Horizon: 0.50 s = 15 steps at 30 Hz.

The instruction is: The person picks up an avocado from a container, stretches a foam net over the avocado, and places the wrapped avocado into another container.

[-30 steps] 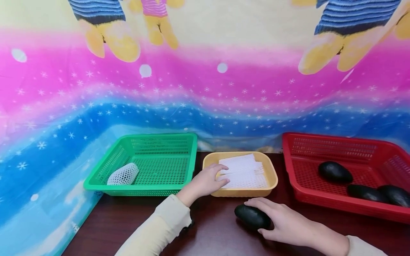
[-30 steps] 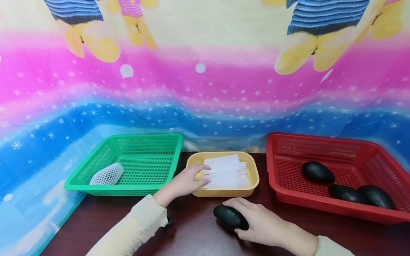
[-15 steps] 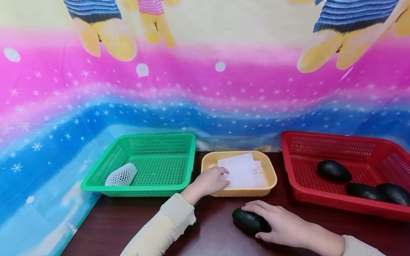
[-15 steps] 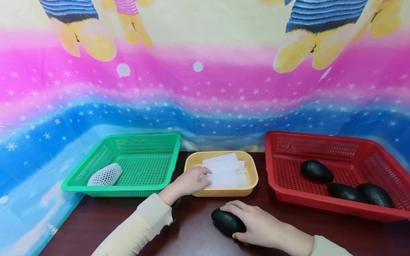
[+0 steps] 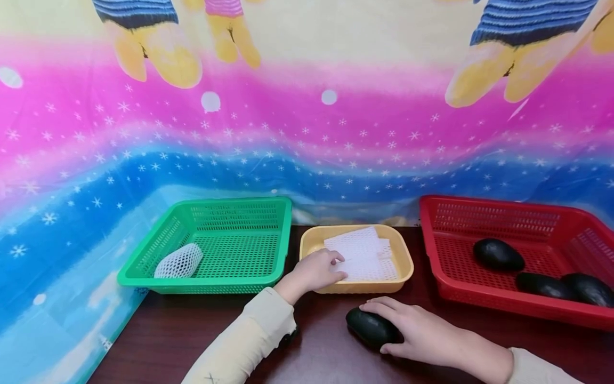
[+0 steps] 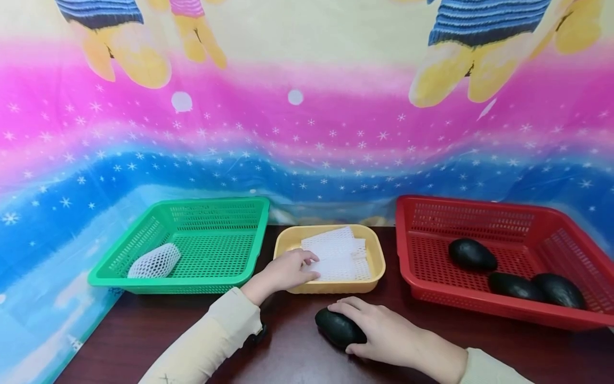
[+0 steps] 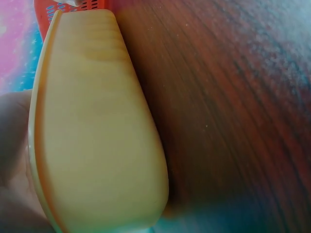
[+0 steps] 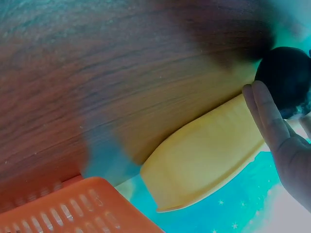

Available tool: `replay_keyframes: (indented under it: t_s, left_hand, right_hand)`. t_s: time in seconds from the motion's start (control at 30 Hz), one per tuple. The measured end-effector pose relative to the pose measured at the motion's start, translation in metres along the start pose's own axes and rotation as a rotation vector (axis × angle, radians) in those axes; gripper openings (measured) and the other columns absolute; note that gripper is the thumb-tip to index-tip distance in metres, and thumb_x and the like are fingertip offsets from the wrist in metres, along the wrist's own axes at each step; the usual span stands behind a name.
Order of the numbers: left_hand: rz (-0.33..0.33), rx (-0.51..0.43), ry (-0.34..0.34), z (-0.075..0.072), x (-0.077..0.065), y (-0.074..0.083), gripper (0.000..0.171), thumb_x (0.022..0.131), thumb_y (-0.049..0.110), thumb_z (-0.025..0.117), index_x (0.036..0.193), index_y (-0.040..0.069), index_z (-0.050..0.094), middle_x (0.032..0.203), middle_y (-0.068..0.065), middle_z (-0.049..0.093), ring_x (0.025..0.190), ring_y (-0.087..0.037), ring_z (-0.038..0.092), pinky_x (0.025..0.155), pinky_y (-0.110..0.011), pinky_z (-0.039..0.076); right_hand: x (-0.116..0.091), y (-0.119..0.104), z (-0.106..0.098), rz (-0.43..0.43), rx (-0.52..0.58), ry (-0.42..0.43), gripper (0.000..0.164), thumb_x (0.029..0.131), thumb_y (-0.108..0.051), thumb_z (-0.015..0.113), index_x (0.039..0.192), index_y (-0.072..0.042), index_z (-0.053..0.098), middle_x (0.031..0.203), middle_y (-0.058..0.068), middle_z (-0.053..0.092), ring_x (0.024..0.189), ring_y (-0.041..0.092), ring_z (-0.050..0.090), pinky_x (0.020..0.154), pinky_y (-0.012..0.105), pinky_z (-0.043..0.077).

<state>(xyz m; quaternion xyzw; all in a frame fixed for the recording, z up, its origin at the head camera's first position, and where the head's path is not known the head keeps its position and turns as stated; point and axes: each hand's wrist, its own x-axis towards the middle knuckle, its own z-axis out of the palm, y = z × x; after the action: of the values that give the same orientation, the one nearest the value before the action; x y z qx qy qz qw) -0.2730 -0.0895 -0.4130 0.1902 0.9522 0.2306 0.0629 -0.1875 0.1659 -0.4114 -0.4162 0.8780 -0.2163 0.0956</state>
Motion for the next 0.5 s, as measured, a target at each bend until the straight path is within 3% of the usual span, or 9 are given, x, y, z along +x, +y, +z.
replay_keyframes:
  t_s: [0.23,0.43,0.5]
  left_hand:
    - [-0.018,-0.033,0.026,-0.0008,-0.0010,0.0018,0.043,0.089,0.040,0.080,0.122,0.012,0.076,0.100,0.000,0.068,0.088,-0.013,0.060,0.079,-0.031,0.052]
    - [-0.007,0.008,0.021,-0.0002,-0.0008,0.0031,0.054,0.089,0.046,0.078,0.130,0.011,0.072,0.121,-0.006,0.069,0.110,-0.020,0.063,0.092,-0.036,0.052]
    - [-0.012,-0.002,0.023,-0.0005,0.0000,0.0037,0.052,0.089,0.045,0.079,0.128,0.012,0.072,0.121,-0.005,0.070,0.111,-0.020,0.064,0.092,-0.036,0.053]
  right_hand:
    - [0.0005,-0.0023,-0.0001,0.022,-0.026,-0.009,0.070,0.089,-0.035,0.082,0.150,-0.026,0.050,0.144,0.002,0.053,0.114,0.019,0.062,0.088,0.041,0.056]
    - [-0.0001,-0.0032,-0.0002,0.025,-0.053,-0.007,0.071,0.088,-0.036,0.082,0.151,-0.024,0.050,0.145,0.004,0.053,0.114,0.021,0.063,0.088,0.042,0.056]
    - [-0.0005,-0.0032,-0.0008,0.025,-0.060,-0.007,0.071,0.088,-0.038,0.082,0.151,-0.023,0.051,0.145,0.004,0.053,0.114,0.020,0.063,0.088,0.041,0.056]
